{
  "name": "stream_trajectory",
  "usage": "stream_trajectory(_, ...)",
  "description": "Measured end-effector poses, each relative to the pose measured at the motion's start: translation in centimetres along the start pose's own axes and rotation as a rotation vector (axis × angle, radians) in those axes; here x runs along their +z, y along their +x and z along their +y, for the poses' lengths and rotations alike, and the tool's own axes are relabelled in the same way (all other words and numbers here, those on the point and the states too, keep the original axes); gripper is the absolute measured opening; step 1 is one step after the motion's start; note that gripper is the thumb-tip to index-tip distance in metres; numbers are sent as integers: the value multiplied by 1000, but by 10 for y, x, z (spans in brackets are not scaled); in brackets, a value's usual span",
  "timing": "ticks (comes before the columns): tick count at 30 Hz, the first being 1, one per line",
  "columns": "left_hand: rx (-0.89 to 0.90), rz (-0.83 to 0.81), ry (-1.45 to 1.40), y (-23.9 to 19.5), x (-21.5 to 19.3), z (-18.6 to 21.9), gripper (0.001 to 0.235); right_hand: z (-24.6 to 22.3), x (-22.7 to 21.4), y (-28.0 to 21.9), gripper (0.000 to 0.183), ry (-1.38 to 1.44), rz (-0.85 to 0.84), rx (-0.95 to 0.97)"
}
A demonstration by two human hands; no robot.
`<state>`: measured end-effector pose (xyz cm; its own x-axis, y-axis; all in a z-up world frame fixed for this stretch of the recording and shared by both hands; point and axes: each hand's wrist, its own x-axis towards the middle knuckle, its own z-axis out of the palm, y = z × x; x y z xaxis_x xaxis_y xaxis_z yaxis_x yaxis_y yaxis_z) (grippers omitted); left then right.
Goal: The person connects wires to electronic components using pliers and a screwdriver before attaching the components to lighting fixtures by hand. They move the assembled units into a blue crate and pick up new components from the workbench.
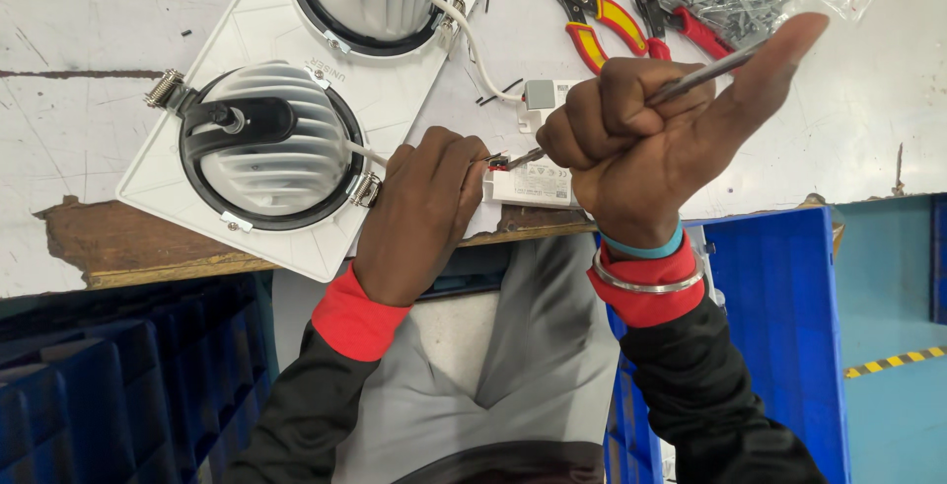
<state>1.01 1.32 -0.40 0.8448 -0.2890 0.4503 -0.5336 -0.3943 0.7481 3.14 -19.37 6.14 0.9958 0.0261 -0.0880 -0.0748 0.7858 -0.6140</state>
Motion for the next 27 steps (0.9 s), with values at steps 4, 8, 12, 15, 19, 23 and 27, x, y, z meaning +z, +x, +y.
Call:
stream_trajectory(4,-21,-23,-3,1,-2,1,11,0,0,-3,87,-197,-46,-4)
stream_trajectory(8,-9,-14,-17,9,-1,1,11,0,-6,7,81,-484,-303,52)
stream_trajectory(12,-18,-51,-41,10,0,4,10,0,-19,14,82,-391,-335,198)
stream_trajectory(15,-22,-76,-17,13,1,7,9,1,-20,16,81,-352,-317,177)
stream_trajectory(19,-27,-12,-64,9,5,6,9,1,-19,12,80,-342,-230,67)
stream_trajectory(23,-46,3,-34,4,8,6,9,-4,-21,12,81,-254,-131,-40)
stream_trajectory(27,-51,11,-27,4,10,7,9,-3,-17,13,85,-131,-116,36)
